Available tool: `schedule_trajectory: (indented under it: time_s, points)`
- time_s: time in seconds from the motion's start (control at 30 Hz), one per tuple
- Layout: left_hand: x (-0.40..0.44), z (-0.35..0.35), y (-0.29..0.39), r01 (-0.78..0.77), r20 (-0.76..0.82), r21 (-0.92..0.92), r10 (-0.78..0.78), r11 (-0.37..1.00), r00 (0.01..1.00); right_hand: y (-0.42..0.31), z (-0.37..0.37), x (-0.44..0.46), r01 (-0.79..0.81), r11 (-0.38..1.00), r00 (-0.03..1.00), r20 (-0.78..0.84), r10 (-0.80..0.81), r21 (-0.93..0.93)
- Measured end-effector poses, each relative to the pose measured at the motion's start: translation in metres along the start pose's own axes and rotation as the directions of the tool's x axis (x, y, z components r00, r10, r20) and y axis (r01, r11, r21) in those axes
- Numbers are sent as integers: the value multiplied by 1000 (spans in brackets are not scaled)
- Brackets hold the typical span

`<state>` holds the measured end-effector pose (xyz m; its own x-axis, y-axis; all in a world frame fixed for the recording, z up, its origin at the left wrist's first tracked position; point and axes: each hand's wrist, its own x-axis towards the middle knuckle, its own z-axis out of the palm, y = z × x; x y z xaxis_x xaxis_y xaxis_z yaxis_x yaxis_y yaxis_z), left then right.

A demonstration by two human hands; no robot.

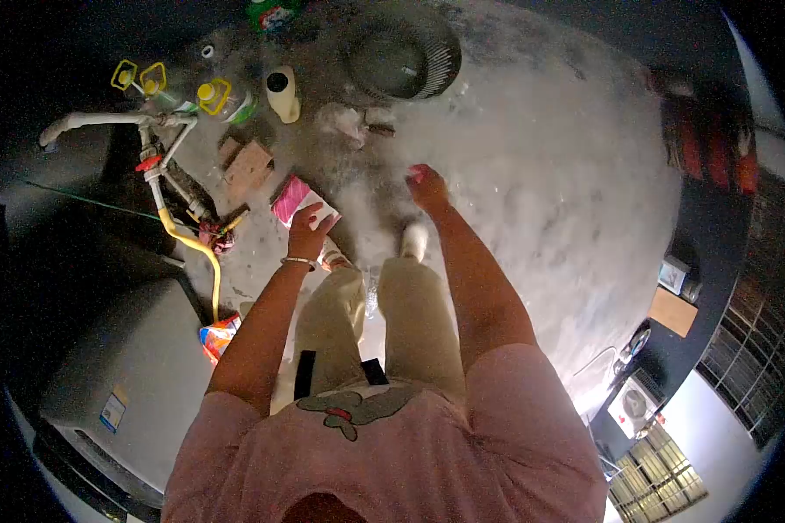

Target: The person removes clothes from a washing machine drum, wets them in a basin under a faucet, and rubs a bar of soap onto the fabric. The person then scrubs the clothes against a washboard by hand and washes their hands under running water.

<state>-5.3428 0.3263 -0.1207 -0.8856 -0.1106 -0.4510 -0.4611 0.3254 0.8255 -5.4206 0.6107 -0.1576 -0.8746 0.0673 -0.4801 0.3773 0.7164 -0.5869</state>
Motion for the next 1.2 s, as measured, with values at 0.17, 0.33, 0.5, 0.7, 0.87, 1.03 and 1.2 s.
schedule_trajectory:
  time_s: [0.17, 0.33, 0.5, 0.7, 0.87, 1.03, 1.2]
  points:
    - [81, 33, -47, 48, 153, 19, -51, 999, 987, 28, 87, 70, -82, 699, 983, 173, -60, 710]
    - [177, 95, -113, -143, 213, 313, 77, 939, 974, 10, 95, 67, -245, 791, 931, 365, 30, 561]
    - [266, 186, -125, 76, 265, 48, -86, 996, 960, 32, 65, 81, -67, 955, 902, 427, -67, 291]
    - [370, 254, -165, -188, 297, 563, 15, 805, 955, 38, 18, 138, -119, 982, 840, 542, 21, 147]
    - [407, 234, -147, 70, 133, 721, -238, 689, 962, 17, -15, 171, -121, 984, 831, 556, 28, 132]
    - [420, 235, -180, 53, 21, 913, -176, 405, 984, 6, -21, 180, -54, 992, 787, 616, -30, 117]
    - [420, 226, -170, 136, -34, 709, -159, 692, 987, 3, -20, 186, -10, 993, 802, 595, -63, 120]
